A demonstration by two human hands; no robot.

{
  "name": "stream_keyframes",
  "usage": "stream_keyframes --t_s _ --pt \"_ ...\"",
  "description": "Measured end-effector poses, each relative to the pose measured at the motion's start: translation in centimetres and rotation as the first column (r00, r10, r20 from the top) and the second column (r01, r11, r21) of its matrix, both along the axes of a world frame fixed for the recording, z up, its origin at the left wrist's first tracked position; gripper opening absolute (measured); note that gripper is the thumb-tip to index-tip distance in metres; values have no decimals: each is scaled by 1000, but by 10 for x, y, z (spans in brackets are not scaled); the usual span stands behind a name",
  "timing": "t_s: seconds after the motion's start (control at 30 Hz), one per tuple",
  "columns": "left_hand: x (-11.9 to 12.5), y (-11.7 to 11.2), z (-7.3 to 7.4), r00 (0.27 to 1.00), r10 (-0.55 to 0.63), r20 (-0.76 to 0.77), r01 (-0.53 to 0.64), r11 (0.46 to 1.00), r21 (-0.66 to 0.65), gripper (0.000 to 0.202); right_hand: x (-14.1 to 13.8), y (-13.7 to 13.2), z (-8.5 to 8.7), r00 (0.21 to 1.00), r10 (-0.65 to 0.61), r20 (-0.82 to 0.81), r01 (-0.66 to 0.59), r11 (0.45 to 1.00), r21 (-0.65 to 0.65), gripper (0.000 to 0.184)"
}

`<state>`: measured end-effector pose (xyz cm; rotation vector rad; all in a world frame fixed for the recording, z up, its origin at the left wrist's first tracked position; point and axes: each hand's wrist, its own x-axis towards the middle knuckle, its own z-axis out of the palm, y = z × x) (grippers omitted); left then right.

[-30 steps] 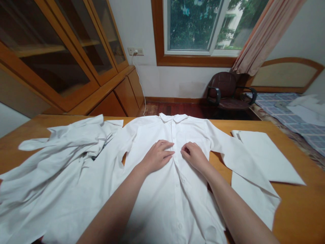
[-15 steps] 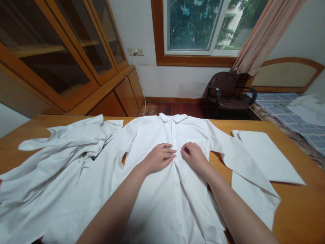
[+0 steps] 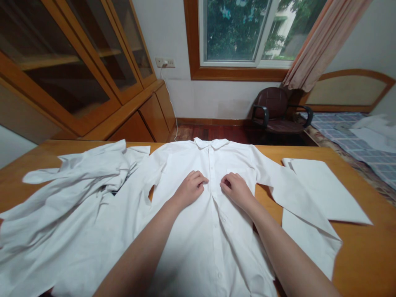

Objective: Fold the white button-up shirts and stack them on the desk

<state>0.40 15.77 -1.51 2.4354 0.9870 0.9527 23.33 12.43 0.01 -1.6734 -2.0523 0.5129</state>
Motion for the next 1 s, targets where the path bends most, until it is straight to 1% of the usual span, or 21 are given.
stream_keyframes --t_s 0.27,0.5,1.0 --pt "1 0 1 1000 25 16 -24 999 -44 34 0 0 -1 1000 2 1 -2 1000 1 6" --pt "1 -1 0 999 31 -15 -32 997 -68 35 0 -1 0 1000 0 -9 0 1000 5 6" --pt "0 0 0 999 27 -24 -29 996 -80 33 0 -1 1 1000 2 13 -2 1000 -4 6"
